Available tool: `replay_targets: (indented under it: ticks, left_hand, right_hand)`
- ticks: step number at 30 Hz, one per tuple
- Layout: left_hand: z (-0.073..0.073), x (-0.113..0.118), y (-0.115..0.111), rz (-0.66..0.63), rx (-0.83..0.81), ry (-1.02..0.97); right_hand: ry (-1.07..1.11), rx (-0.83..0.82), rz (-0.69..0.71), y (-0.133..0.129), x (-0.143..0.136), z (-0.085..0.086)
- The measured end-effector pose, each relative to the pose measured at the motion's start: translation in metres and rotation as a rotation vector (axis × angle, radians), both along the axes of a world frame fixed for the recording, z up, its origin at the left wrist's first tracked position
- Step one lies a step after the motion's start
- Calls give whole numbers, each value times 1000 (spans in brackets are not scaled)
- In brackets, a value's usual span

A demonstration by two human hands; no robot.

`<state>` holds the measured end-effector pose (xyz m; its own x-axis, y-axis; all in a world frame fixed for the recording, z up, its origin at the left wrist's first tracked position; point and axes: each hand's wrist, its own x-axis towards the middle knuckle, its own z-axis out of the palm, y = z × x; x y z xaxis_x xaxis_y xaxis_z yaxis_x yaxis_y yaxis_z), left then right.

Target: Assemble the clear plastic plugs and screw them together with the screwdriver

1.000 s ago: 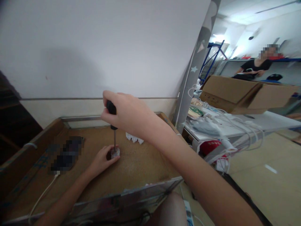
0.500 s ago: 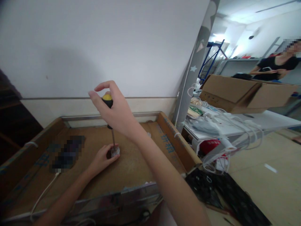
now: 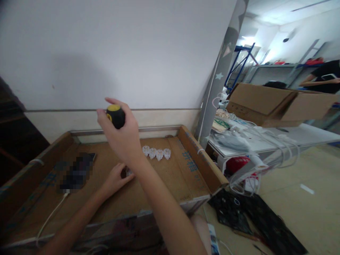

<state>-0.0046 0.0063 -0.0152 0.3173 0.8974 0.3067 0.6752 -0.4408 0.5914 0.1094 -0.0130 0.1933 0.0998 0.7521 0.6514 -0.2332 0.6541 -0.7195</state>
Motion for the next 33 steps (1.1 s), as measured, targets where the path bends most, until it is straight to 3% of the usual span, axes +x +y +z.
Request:
replay_targets:
  ticks: [4, 9, 13, 15, 18, 21, 23, 25, 33]
  left_hand:
    - [1, 0, -1, 19, 7, 8]
    - [3, 2, -4, 18, 34, 48]
    - [12, -5, -7, 52, 105, 90]
    - [20, -21, -10, 146, 182, 102]
    - [32, -66, -18, 452, 262, 181]
    - [35, -121, -27, 779, 88, 361]
    - [30, -148, -31, 851, -75, 446]
    - [22, -164, -33, 832, -163, 478]
    - [10, -160, -29, 790, -217, 425]
  right_hand:
    - [199, -117, 121, 3, 10, -5]
    - [102, -132, 323, 9, 27, -3]
    - [125, -114, 407, 12, 30, -4]
    - [128, -105, 408, 11, 30, -6]
    - [140, -99, 390, 8, 33, -8]
    - [174, -104, 336, 4, 34, -8]
    - [180, -111, 301, 1, 32, -6]
    - [164, -115, 290, -2, 29, -4]
    - [143, -121, 285, -4, 26, -6]
